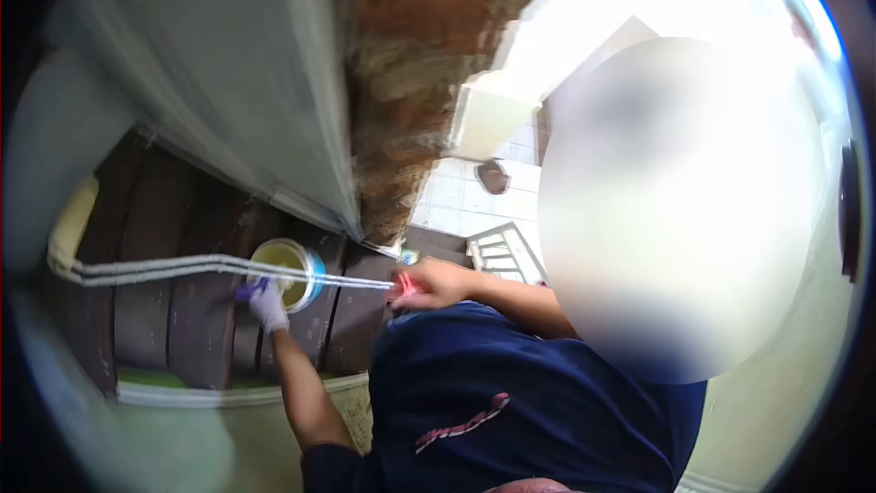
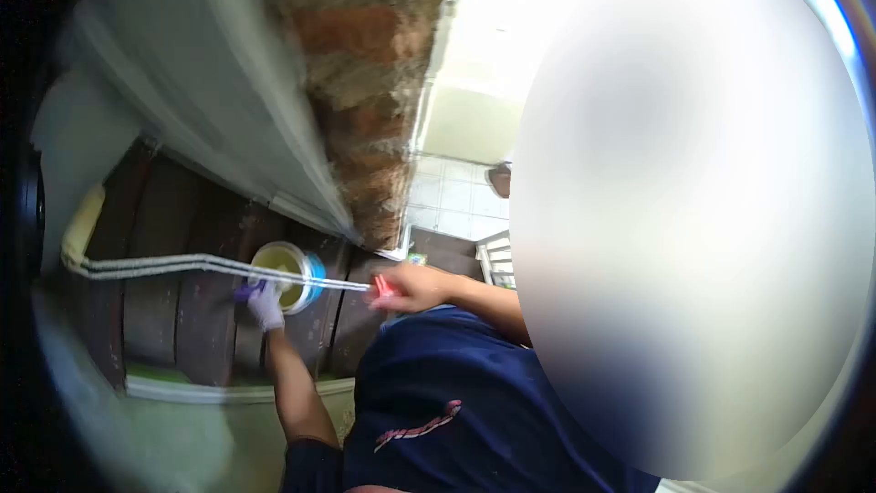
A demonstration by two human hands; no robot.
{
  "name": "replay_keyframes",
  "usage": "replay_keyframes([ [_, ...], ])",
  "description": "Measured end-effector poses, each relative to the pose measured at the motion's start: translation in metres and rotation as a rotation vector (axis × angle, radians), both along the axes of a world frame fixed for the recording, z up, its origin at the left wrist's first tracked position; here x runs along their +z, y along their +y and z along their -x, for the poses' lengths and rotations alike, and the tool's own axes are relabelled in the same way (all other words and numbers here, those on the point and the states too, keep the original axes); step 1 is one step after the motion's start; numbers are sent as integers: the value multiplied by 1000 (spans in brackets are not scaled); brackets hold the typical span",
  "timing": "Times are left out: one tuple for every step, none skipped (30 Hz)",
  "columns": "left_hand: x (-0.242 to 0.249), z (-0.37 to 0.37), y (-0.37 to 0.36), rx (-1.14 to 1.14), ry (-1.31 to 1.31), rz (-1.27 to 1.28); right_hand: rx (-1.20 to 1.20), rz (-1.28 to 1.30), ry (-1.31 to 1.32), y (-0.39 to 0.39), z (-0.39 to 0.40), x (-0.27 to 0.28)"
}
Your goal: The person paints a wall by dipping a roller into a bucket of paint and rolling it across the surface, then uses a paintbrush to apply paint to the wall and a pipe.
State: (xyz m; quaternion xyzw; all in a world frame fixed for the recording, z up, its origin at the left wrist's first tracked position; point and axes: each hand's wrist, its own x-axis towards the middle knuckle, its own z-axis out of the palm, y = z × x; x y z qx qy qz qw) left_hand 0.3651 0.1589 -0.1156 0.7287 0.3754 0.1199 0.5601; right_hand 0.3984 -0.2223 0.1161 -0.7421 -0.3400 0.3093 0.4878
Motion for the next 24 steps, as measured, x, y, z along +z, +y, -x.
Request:
replay_keyframes([
  [80,-2,-32,-97,163,-235,-33,-115,-37,-2,6,-7],
  [28,0,-11,-135,70,-417,13,2,-96,-1,5,-7],
  [-23,3,13,-155,-28,-597,-2,-66,-53,0,7,-2],
  [-19,2,13,-116,228,-438,7,-31,-69,0,9,-3],
  [-9,-1,14,-69,482,-285,22,-4,-85,1,9,-6],
  [-9,0,11,-193,361,-514,-2,-95,-62,1,8,-13],
  [-17,0,14,-275,277,-526,4,-91,-36,-1,8,-14],
  [-42,4,28,-272,203,-480,19,-84,-49,-2,7,-11],
  [-58,3,40,-274,133,-437,30,-82,-58,-2,9,-8],
  [-57,3,37,-262,1,-531,37,-75,-70,-3,11,-3],
  [-49,9,32,-251,-134,-624,19,-105,-73,-2,12,0],
  [-39,9,34,-311,238,-547,38,-119,-73,-2,14,2],
  [-53,9,33,-247,152,-523,56,-121,-69,2,10,-12],
  [-51,6,35,-193,162,-466,72,-134,-52,0,10,-9],
  [-44,2,34,-145,171,-405,71,-231,-93,1,9,-13],
  [-37,3,29,-185,112,-399,71,-244,-106,1,10,-14],
  [0,2,8,-204,117,-419,71,-257,-119,0,10,-13],
  [53,-1,-23,-220,199,-469,54,-271,-116,-2,9,-14],
  [81,-2,-37,-231,284,-517,71,-268,-135,-2,9,-15],
  [66,-7,-20,-215,393,-493,89,-264,-154,0,10,-16],
  [43,-10,0,-242,456,-530,96,-262,-121,0,10,-20],
  [13,-13,24,-219,374,-439,99,-276,-131,4,10,-26],
  [12,-15,25,-199,295,-348,99,-289,-140,6,10,-25],
  [11,-17,27,-188,320,-454,104,-282,-138,5,10,-24],
])
